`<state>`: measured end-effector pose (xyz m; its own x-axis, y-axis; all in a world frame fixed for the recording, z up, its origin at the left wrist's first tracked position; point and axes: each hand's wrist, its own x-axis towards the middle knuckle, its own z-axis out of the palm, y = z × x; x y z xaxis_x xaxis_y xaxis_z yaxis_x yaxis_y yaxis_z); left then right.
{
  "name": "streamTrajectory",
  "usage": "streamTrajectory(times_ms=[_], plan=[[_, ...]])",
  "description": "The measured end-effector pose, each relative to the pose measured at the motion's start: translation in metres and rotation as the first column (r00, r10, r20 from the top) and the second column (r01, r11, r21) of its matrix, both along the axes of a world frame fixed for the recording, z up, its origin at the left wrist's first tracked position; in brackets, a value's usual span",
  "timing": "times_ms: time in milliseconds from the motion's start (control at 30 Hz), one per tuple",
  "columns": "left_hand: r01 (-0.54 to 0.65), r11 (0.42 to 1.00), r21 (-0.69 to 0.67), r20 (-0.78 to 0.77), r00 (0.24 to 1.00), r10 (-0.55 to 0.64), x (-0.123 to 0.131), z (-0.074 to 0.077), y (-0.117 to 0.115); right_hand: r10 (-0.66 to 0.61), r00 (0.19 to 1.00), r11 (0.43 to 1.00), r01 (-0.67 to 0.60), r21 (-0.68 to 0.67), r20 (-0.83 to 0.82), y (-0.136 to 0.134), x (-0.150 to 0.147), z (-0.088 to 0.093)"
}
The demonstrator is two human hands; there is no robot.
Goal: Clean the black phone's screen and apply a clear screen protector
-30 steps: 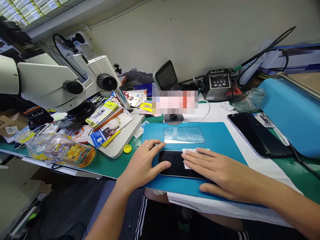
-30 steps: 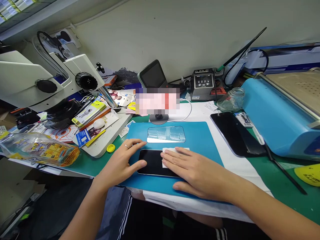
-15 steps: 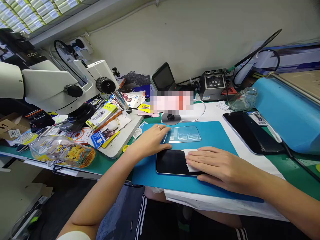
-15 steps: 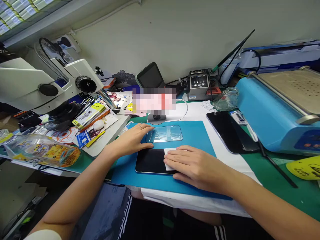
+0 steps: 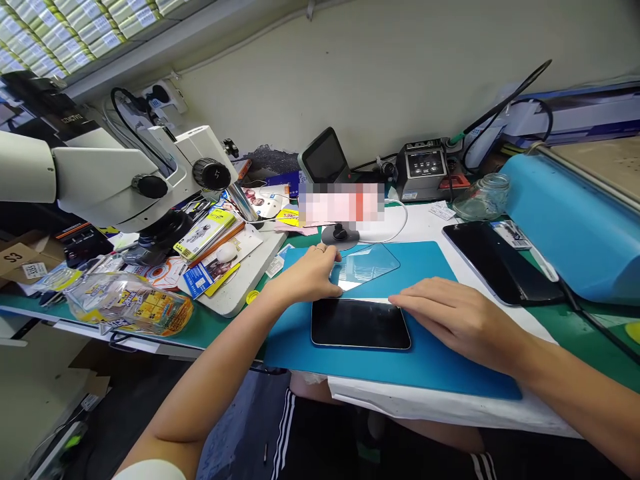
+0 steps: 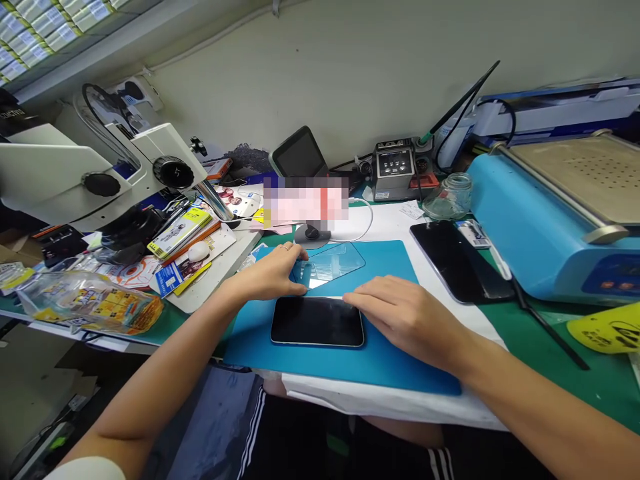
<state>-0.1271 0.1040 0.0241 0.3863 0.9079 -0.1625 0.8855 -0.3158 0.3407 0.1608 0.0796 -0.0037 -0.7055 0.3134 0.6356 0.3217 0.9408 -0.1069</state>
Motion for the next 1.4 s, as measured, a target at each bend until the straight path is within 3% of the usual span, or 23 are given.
streamTrajectory(times_ms=[400, 800, 967, 1133, 1400], plan=[[-0.024, 0.983, -0.181, -0.159, 0.987, -0.005, 0.009, 0.019, 0.018, -0.201, 0.978, 0.977, 0.195, -0.090, -0.056, 0.015, 0.007, -0.003], [-0.006, 0.967, -0.253, -0.208, 0.977, -0.049, 0.022, 0.029, 0.020, -0.286, 0.955, 0.930, 0.259, -0.262, -0.072, 0.018, 0.009, -0.004], [-0.012, 0.971, -0.241, -0.216, 0.976, -0.042, 0.023, 0.030, 0.016, -0.393, 0.916, 0.867, 0.340, -0.364, -0.080, 0.018, 0.009, -0.002], [0.003, 0.965, -0.263, -0.241, 0.968, -0.069, 0.026, 0.031, 0.022, -0.520, 0.851, 0.754, 0.497, -0.429, 0.071, 0.026, 0.010, -0.005], [0.013, 0.961, -0.278, -0.274, 0.957, -0.092, 0.026, 0.035, 0.023, -0.529, 0.822, 0.719, 0.567, -0.402, 0.213, 0.036, 0.011, -0.013]])
